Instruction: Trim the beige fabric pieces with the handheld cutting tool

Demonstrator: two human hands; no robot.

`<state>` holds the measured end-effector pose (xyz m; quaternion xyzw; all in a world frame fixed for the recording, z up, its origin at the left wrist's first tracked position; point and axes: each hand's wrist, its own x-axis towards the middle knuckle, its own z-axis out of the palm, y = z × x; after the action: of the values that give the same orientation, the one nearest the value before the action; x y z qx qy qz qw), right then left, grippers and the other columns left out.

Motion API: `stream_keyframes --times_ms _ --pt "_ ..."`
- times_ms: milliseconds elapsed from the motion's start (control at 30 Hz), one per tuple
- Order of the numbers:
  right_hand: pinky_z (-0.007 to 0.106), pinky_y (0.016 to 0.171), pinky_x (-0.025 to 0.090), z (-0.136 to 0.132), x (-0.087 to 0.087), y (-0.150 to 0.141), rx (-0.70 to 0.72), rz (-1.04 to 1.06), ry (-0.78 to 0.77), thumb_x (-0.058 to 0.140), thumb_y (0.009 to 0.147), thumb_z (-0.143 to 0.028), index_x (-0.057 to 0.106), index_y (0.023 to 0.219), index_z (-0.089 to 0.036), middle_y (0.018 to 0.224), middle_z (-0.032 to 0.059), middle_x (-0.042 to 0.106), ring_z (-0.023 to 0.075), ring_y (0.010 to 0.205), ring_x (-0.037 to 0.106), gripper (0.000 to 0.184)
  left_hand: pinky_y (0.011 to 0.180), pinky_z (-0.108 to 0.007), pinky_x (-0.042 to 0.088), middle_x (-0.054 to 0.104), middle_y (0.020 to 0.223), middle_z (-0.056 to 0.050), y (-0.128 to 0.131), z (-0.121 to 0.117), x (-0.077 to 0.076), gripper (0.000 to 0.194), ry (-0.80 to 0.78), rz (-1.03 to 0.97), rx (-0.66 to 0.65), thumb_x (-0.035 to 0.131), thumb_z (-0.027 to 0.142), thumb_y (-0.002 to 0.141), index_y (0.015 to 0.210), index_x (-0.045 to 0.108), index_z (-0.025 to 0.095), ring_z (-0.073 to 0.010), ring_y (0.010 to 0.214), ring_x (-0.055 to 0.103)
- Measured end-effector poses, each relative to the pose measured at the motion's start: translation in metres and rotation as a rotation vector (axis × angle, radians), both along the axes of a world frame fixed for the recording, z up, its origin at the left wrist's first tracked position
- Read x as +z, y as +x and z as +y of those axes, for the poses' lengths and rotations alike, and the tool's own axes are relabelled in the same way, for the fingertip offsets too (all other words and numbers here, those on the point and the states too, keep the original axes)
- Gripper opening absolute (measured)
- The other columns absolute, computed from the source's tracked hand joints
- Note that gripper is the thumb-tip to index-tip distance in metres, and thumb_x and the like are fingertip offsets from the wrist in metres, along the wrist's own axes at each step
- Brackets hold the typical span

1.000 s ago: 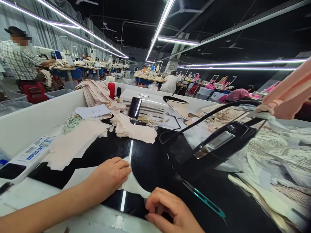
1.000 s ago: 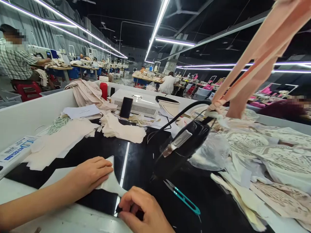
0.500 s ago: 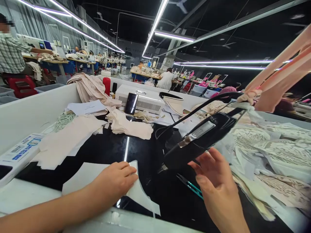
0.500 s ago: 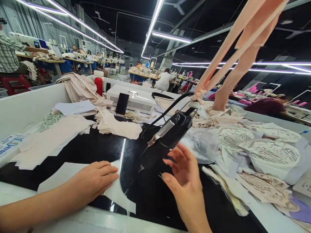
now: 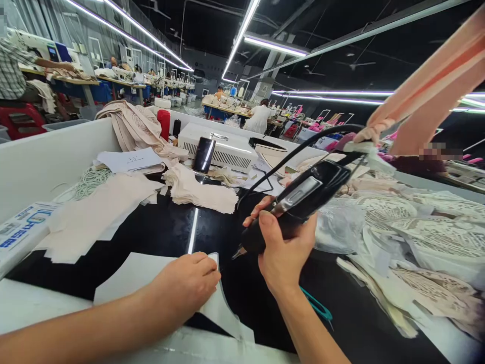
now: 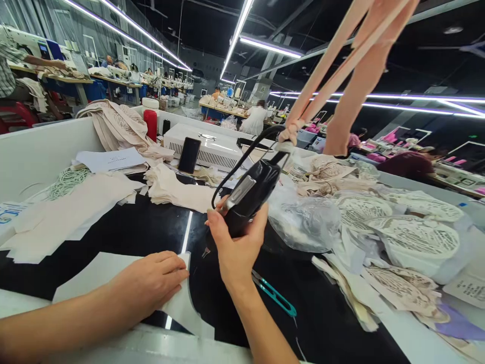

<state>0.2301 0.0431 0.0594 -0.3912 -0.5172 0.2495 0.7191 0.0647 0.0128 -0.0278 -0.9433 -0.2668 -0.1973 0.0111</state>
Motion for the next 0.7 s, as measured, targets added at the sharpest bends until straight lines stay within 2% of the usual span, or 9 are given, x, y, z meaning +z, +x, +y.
stream_keyframes --times_ms 133,233,467,700 --pt "0.028 0.058 0.054 0.009 -0.007 -0.004 0.066 0.068 0.003 0.079 0.082 -0.04 0.055 0.109 -0.028 0.086 -0.0035 0.06 0.0128 0.067 0.059 0.038 0.074 -0.033 0.054 0.068 0.094 -0.007 0.002 -0.004 -0.001 0.013 0.059 0.022 0.014 0.059 0.012 0.099 0.087 0.063 0.018 -0.0217 0.085 0.064" --pt "0.027 0.054 0.052 0.014 -0.011 -0.006 0.103 0.131 0.014 0.079 0.08 -0.041 0.054 0.116 -0.027 0.081 -0.0052 0.06 0.0123 0.063 0.057 0.045 0.074 -0.032 0.054 0.069 0.093 -0.007 0.002 -0.007 -0.003 0.014 0.084 -0.013 0.015 0.059 0.013 0.099 0.087 0.064 0.017 -0.021 0.084 0.064" --pt "0.025 0.05 0.048 0.018 -0.012 -0.011 0.154 0.182 -0.002 0.079 0.075 -0.047 0.054 0.11 -0.027 0.075 -0.0064 0.056 0.0114 0.059 0.053 0.047 0.071 -0.032 0.054 0.069 0.093 -0.007 0.003 -0.008 -0.008 0.015 0.095 -0.062 0.018 0.059 0.007 0.096 0.085 0.063 0.017 -0.0215 0.084 0.065" --pt "0.022 0.048 0.048 0.017 -0.011 -0.011 0.248 0.259 0.012 0.082 0.075 -0.046 0.056 0.105 -0.027 0.073 -0.0063 0.058 0.0111 0.058 0.054 0.044 0.075 -0.031 0.056 0.067 0.095 -0.006 0.0 -0.012 0.002 0.012 0.047 -0.088 0.029 0.057 0.008 0.099 0.093 0.063 0.017 -0.0198 0.086 0.065"
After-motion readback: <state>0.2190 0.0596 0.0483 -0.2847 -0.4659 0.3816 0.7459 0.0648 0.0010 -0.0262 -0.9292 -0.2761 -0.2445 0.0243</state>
